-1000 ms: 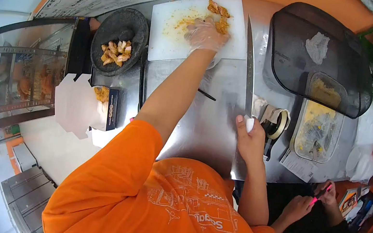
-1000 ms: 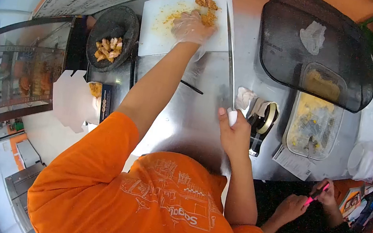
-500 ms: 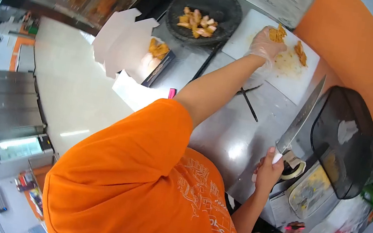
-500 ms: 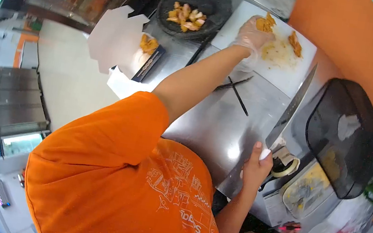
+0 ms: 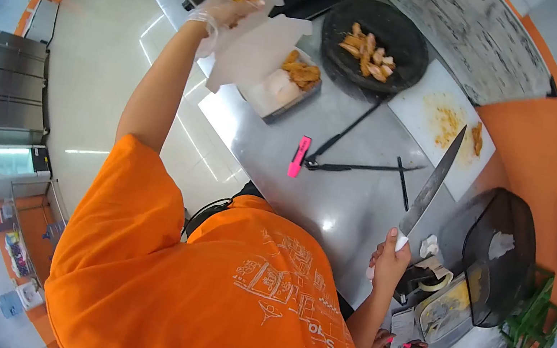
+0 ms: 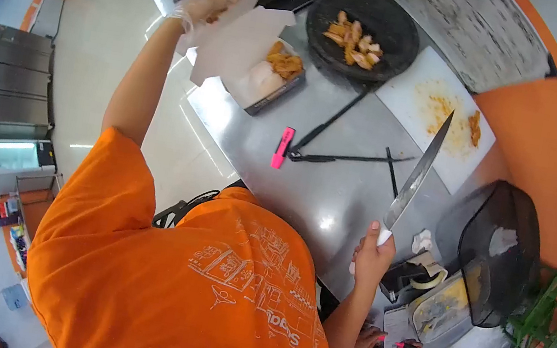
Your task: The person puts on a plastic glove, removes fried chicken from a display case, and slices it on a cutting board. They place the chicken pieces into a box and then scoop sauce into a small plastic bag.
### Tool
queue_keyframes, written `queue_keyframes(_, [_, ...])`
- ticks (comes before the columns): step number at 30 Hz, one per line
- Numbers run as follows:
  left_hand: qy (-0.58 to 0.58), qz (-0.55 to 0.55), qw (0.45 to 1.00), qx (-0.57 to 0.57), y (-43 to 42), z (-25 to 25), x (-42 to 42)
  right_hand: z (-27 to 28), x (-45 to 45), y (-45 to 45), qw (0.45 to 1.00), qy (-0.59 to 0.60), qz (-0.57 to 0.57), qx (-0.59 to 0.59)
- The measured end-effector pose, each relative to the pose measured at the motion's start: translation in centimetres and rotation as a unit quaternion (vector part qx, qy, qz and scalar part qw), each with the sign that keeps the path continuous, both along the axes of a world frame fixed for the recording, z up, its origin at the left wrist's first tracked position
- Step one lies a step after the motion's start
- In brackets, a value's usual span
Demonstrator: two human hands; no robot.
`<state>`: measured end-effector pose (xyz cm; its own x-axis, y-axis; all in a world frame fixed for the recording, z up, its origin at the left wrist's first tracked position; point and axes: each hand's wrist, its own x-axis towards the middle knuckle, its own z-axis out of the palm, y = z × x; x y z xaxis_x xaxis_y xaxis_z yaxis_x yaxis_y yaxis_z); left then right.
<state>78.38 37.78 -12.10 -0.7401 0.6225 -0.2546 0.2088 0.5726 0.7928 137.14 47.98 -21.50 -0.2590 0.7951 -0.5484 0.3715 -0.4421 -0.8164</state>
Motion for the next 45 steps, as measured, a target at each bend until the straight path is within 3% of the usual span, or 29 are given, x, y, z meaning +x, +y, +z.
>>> queue_keyframes(4, [-0.151,-0.018,0.986,0.062,-2.9,-3.2,1.5,1.1,-4.7,-1.6,1.0,-0.02,0.004,-0.017])
queue_keyframes(6, [-0.237,-0.127,0.95,0.158,-4.2,-5.4,0.7,1.8,-6.9,-2.6,1.0,-0.019,0.004,-0.017])
queue_keyframes(7, [-0.241,-0.13,0.948,0.162,-4.2,-5.6,-0.8,2.0,-8.0,-3.1,1.0,-0.012,0.0,-0.021])
queue_keyframes(9, [-0.238,-0.106,0.965,0.02,-3.9,-5.9,-3.3,2.6,-10.3,-4.1,1.0,-0.018,0.0,-0.015])
queue_keyframes(10, [-0.273,-0.1,0.957,0.005,-3.5,-3.4,-3.2,2.9,-11.1,-4.8,1.0,-0.02,0.006,-0.015])
queue_keyframes(13, [-0.324,-0.18,0.928,0.036,-1.8,-5.3,-5.4,3.6,-13.6,-6.3,0.999,-0.032,0.018,-0.003])
queue_keyframes(14, [-0.36,-0.192,0.907,0.103,-1.8,-6.0,-5.1,4.0,-14.4,-7.0,0.999,-0.034,0.015,0.0])
queue_keyframes(17, [-0.422,-0.267,0.859,0.115,-1.3,-5.8,-5.7,4.8,-16.4,-8.7,0.998,-0.056,0.009,0.008])
queue_keyframes(19, [-0.44,-0.248,0.858,0.094,-0.4,-6.0,-6.7,4.6,-17.0,-9.8,0.998,-0.066,0.003,0.013])
queue_keyframes(21, [-0.272,-0.192,0.94,0.075,0.6,-7.2,-7.3,4.2,-17.4,-10.7,0.998,-0.068,-0.01,0.01])
queue_keyframes(22, [-0.173,-0.238,0.955,0.03,1.1,-8.4,-8.1,4.1,-17.7,-11.1,0.998,-0.066,-0.013,0.005])
queue_keyframes(23, [-0.175,-0.242,0.954,0.031,1.4,-9.9,-8.2,4.2,-18.1,-11.4,0.997,-0.068,-0.017,0.006])
queue_keyframes(25, [0.116,-0.393,0.912,-0.027,1.5,-11.4,-7.9,4.3,-18.9,-12.0,0.998,-0.059,-0.032,-0.003])
queue_keyframes(26, [0.114,-0.395,0.911,-0.026,1.8,-12.0,-7.9,4.3,-19.1,-12.3,0.997,-0.062,-0.034,-0.003])
queue_keyframes(28, [0.204,-0.489,0.845,-0.072,2.3,-11.7,-7.8,4.2,-19.5,-12.6,0.998,-0.059,-0.032,0.004])
queue_keyframes(29, [0.203,-0.49,0.845,-0.069,2.3,-11.6,-7.7,4.3,-19.7,-12.7,0.998,-0.061,-0.034,0.005])
queue_keyframes(31, [0.323,-0.491,0.803,-0.095,1.7,-9.2,-7.1,4.6,-20.0,-13.0,0.996,-0.08,-0.03,0.014])
queue_keyframes(35, [0.333,-0.495,0.802,-0.025,1.1,-8.5,-8.8,5.1,-20.5,-13.7,0.996,-0.079,-0.039,0.005])
queue_keyframes(40, [0.176,-0.45,0.875,-0.026,1.1,-10.2,-9.0,4.9,-21.1,-14.0,0.995,-0.09,-0.046,0.006])
queue_keyframes(45, [0.227,-0.425,0.876,0.029,1.6,-11.5,-8.9,5.4,-22.0,-14.1,0.994,-0.099,-0.04,0.011])
